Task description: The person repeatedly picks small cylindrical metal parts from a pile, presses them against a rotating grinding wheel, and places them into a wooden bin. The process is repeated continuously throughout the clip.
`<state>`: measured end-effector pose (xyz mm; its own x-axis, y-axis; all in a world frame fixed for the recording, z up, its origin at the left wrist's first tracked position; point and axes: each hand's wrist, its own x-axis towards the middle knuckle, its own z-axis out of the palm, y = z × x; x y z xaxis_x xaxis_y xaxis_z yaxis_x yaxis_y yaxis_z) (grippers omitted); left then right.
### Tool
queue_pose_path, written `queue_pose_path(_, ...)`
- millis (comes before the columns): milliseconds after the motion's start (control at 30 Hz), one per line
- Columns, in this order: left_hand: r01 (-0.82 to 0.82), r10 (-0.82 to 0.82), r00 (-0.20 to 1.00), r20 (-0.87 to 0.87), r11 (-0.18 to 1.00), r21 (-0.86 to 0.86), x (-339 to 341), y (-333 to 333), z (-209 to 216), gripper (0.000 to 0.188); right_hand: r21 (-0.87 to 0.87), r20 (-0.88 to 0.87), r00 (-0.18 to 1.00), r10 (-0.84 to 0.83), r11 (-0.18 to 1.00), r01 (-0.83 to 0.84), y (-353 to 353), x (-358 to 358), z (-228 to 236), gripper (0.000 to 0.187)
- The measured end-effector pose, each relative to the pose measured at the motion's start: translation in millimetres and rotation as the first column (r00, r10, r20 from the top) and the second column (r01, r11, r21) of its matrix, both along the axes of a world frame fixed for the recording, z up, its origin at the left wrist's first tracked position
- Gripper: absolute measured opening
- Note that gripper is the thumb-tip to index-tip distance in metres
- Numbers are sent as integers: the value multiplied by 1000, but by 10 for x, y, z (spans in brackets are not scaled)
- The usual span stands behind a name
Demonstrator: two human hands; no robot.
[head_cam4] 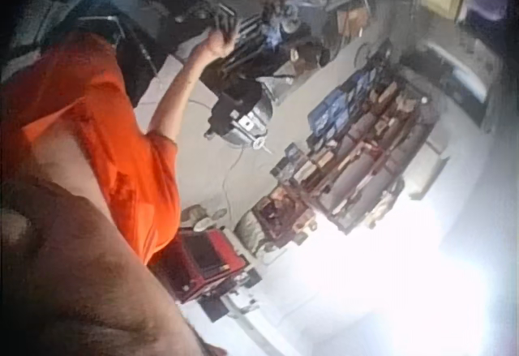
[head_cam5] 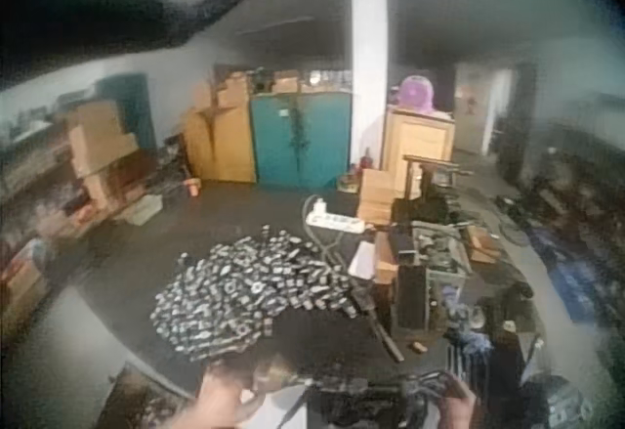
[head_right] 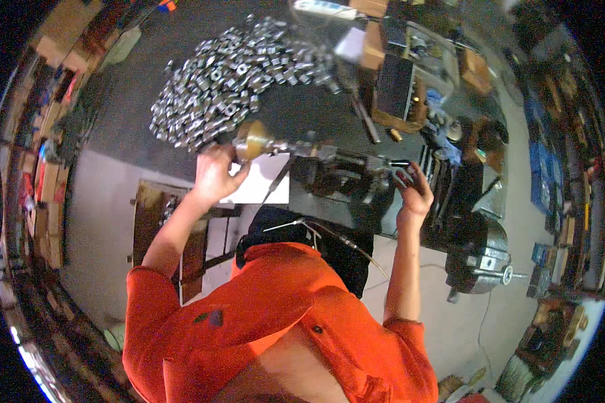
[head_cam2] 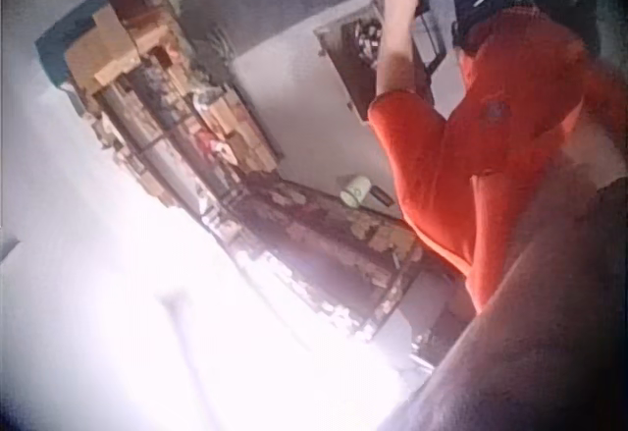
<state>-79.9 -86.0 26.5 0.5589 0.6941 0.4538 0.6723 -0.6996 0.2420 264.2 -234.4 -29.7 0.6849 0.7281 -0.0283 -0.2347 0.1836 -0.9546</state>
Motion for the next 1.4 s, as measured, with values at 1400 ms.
queue_pose_path(1400,638,256,479,840,556,-533,-21,198,194,17,119,-332,939,-86,984,133,-261,-524,180,13)
